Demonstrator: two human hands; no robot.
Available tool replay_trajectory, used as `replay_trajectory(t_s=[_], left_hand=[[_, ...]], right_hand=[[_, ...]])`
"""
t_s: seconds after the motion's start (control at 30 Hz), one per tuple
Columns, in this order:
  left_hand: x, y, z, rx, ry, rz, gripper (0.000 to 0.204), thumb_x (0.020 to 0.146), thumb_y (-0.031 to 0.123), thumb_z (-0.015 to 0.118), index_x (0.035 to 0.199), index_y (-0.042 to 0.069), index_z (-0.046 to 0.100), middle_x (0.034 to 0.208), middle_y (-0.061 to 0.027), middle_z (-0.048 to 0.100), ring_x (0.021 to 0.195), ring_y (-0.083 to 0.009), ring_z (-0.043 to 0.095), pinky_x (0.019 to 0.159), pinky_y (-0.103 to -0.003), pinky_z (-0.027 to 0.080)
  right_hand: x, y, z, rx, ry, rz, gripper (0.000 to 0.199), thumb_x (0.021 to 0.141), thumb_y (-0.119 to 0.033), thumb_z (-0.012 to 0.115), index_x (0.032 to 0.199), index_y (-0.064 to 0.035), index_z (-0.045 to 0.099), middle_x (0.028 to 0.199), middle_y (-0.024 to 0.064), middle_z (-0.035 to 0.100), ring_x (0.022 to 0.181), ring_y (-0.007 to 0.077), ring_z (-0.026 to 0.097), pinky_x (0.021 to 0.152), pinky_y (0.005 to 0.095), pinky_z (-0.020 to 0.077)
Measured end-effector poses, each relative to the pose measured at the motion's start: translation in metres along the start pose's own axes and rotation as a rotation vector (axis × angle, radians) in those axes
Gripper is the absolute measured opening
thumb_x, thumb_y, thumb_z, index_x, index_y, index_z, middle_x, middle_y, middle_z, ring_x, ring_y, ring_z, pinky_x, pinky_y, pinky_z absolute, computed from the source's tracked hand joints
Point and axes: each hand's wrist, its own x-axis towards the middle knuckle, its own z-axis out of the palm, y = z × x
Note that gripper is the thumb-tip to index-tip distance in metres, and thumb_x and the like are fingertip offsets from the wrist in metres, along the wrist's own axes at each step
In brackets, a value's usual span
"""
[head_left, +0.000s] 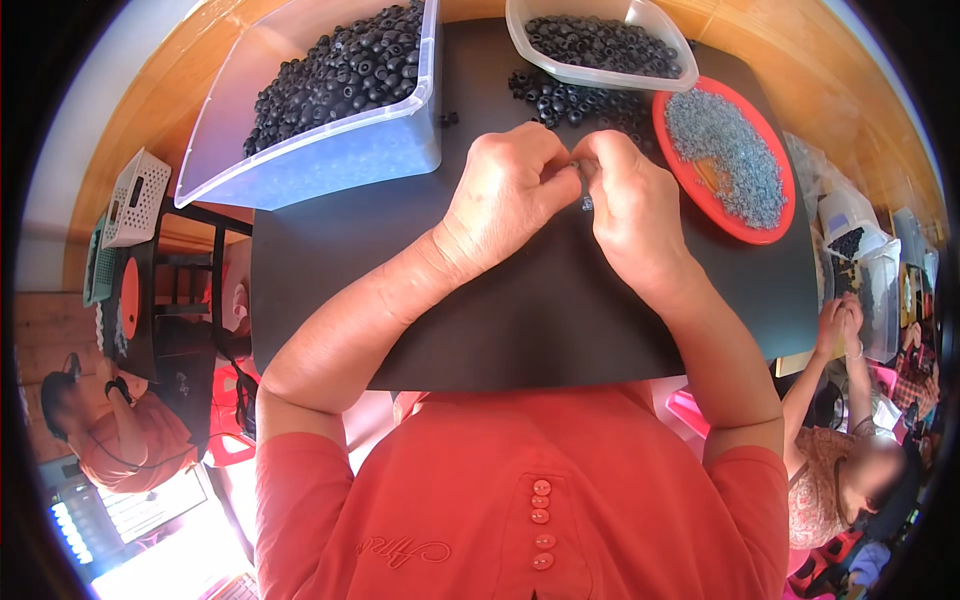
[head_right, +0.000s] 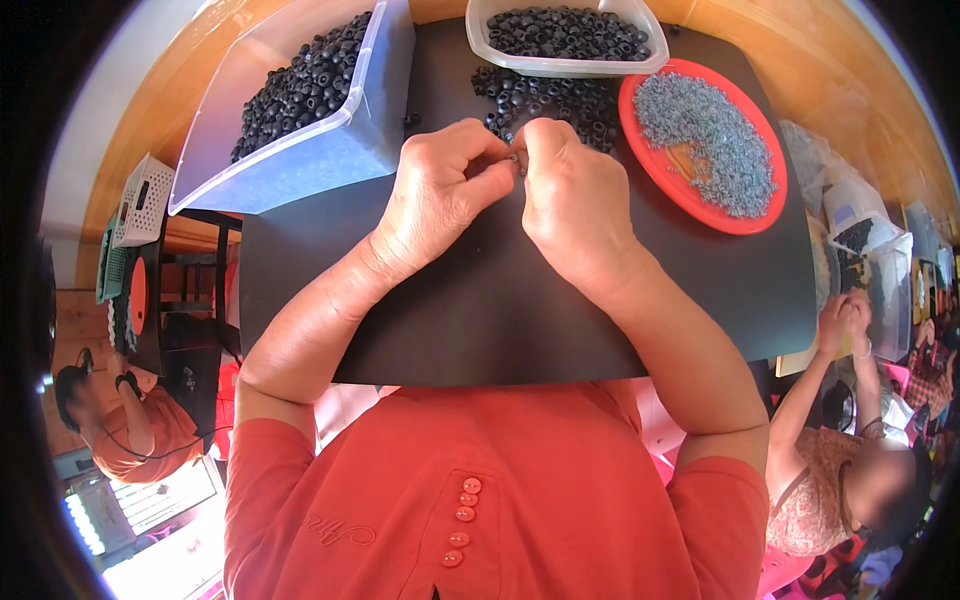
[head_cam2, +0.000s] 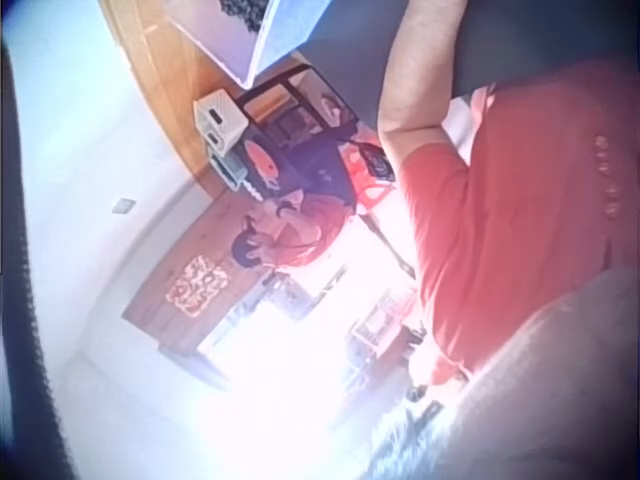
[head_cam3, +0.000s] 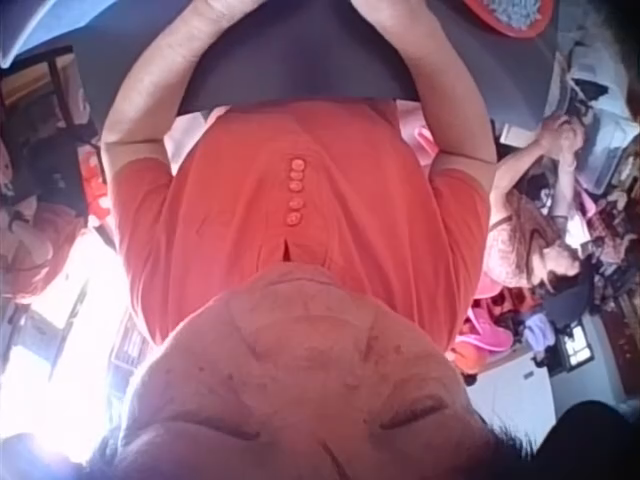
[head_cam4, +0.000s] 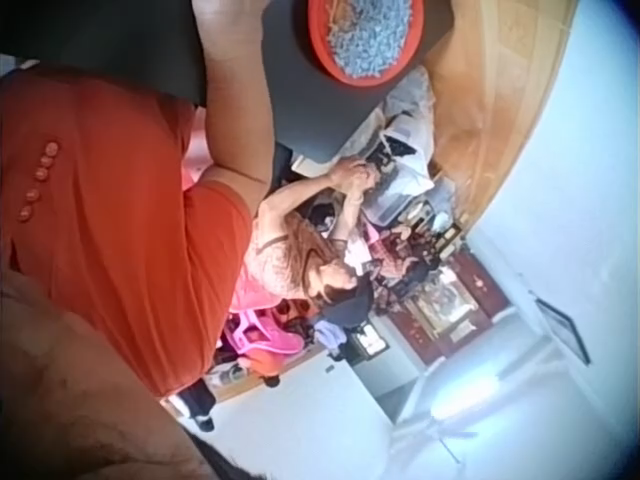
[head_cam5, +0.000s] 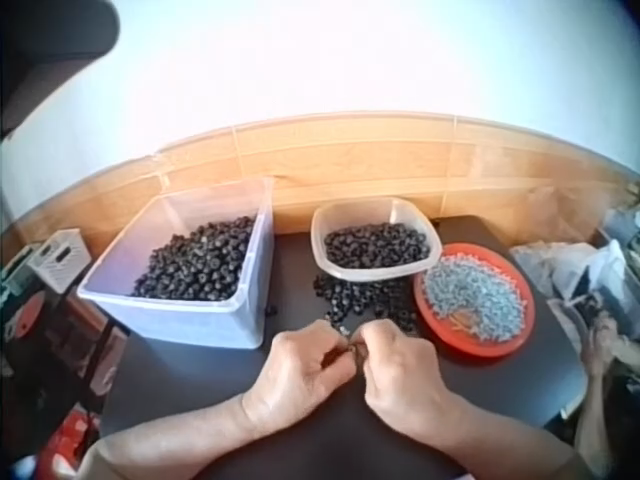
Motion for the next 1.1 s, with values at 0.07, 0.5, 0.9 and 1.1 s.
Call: replay_trajectory(t_s=[0.07,0.5,0.9,1.1], left_hand=[[0.002,0.0,-0.001,-0.096,-0.017,-0.122,0.01,0.078,0.007,0.067,0.079,-0.004,0.066,0.071,-0.0099,0.063,0.06,-0.0173,0.06,0.055,-0.031,0.05],[0.007,-0.001,-0.011,-0.62,-0.127,-0.656,0.018,0.085,0.012,0.059,0.077,-0.004,0.065,0.068,-0.01,0.063,0.051,-0.0141,0.056,0.041,-0.025,0.04],[0.011,-0.004,-0.011,-1.031,-0.197,-0.768,0.018,0.09,0.01,0.066,0.094,-0.007,0.065,0.08,-0.0125,0.064,0.063,-0.0193,0.06,0.05,-0.029,0.047],[0.012,-0.017,-0.016,-1.147,-0.26,-0.731,0.02,0.093,0.01,0.064,0.101,-0.008,0.063,0.082,-0.0129,0.064,0.067,-0.0202,0.06,0.055,-0.032,0.049]], right_hand=[[0.0,-0.002,0.0,-0.041,-0.027,0.004,0.016,0.085,0.009,0.055,0.099,-0.0002,0.054,0.088,0.0165,0.065,0.077,0.0357,0.065,0.067,0.0373,0.0511],[0.003,0.0,0.001,0.047,-0.067,-0.051,0.013,0.089,0.005,0.056,0.1,-0.0008,0.054,0.089,0.0154,0.064,0.076,0.0323,0.065,0.066,0.0374,0.0504],[0.006,0.005,-0.004,0.235,-0.045,0.002,0.011,0.092,0.006,0.055,0.101,0.0005,0.057,0.086,0.0111,0.063,0.077,0.0215,0.065,0.068,0.0307,0.0508],[0.012,0.004,-0.012,0.336,-0.019,-0.106,0.013,0.089,0.01,0.057,0.099,0.0015,0.058,0.086,0.0081,0.06,0.078,0.0178,0.065,0.069,0.0285,0.0512]])
